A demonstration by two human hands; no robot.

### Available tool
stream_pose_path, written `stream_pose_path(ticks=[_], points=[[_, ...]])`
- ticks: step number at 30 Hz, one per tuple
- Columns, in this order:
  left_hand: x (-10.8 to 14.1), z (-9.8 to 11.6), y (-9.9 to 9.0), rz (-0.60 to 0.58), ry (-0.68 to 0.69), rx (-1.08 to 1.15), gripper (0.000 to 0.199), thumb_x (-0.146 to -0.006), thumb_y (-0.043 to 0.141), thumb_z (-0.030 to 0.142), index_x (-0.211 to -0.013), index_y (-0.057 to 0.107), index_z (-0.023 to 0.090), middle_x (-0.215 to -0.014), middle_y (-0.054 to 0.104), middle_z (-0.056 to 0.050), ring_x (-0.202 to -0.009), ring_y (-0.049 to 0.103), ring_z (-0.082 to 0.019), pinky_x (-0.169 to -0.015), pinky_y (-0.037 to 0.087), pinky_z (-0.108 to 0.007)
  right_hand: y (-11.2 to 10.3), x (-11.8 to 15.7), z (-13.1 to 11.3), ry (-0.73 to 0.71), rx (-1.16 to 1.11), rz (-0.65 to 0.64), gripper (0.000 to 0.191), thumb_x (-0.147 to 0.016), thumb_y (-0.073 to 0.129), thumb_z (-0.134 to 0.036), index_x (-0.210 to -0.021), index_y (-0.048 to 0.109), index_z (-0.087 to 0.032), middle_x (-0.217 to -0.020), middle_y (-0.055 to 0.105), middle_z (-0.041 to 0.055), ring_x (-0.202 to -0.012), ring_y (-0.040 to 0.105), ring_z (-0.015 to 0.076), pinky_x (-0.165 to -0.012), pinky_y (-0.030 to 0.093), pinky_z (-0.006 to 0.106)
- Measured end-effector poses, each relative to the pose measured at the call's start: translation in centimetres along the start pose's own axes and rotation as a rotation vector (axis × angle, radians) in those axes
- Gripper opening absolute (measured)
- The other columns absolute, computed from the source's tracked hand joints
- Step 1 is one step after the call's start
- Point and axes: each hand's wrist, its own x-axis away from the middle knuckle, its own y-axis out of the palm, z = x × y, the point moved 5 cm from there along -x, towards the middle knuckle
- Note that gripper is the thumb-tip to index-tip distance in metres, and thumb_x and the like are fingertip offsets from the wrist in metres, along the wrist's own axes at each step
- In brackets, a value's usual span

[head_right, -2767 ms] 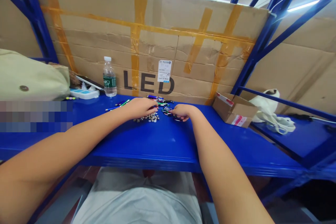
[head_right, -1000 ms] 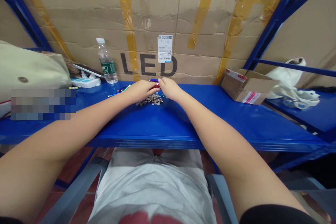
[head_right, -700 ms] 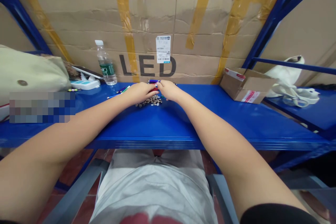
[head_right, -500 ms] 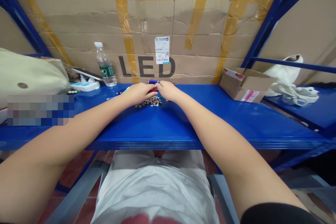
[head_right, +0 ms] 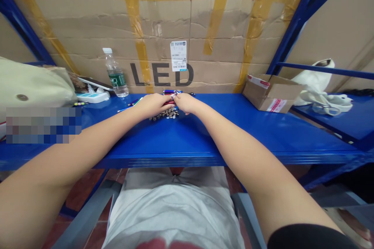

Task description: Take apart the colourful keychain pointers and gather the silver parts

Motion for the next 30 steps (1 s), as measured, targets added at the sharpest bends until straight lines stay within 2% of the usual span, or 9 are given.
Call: stream_pose_path(ticks=[8,13,18,22,30], points=[[0.01,-0.12,0.08,0.012,-0.003,-0.015,0.037,-0.093,0.039,0.048,-0.112,0.059,0.023,-0.103,0.068,-0.007,-0.09,0.064,-0.024,-0.068,0.046,-0.028,0.01,-0.03,-0.03,0.031,0.106,0.004,0.031,-0.095,0.04,-0.032,-0.067,0.044,-0.02,-0.05,0.044,-0.0007,-0.037,0.039,0.0095,-0.033,0.031,0.022],[-0.01,-0.03,-0.07,0.008,0.001,0.003,0.036,-0.093,0.038,0.046,-0.114,0.059,0.024,-0.101,0.069,-0.007,-0.09,0.064,-0.022,-0.067,0.045,-0.027,0.12,-0.08,-0.01,-0.008,0.083,-0.003,0.034,-0.097,0.035,-0.037,-0.069,0.044,-0.02,-0.051,0.045,-0.0008,-0.036,0.037,0.0085,-0.035,0.03,0.022],[-0.04,-0.02,-0.05,0.009,-0.003,0.005,0.037,-0.093,0.037,0.047,-0.114,0.058,0.024,-0.103,0.069,-0.007,-0.09,0.064,-0.023,-0.067,0.045,-0.027,0.0,0.07,-0.08,0.034,0.052,0.024,0.031,-0.096,0.039,-0.036,-0.07,0.047,-0.019,-0.048,0.046,-0.0014,-0.034,0.038,0.0085,-0.033,0.03,0.022],[-0.1,-0.12,0.12,-0.002,-0.003,-0.001,0.038,-0.093,0.036,0.048,-0.114,0.058,0.024,-0.104,0.069,-0.007,-0.091,0.064,-0.023,-0.067,0.045,-0.027,0.06,0.14,-0.27,0.009,0.017,0.012,0.033,-0.095,0.039,-0.039,-0.069,0.046,-0.019,-0.048,0.045,-0.0014,-0.034,0.038,0.0084,-0.034,0.03,0.022],[-0.1,-0.22,0.2,-0.004,0.0,-0.012,0.037,-0.094,0.036,0.046,-0.115,0.058,0.024,-0.105,0.069,-0.007,-0.092,0.064,-0.023,-0.068,0.045,-0.027,0.07,0.35,-0.55,0.035,0.111,0.002,0.033,-0.097,0.033,-0.033,-0.068,0.042,-0.02,-0.05,0.045,-0.0007,-0.036,0.04,0.0093,-0.036,0.032,0.022]])
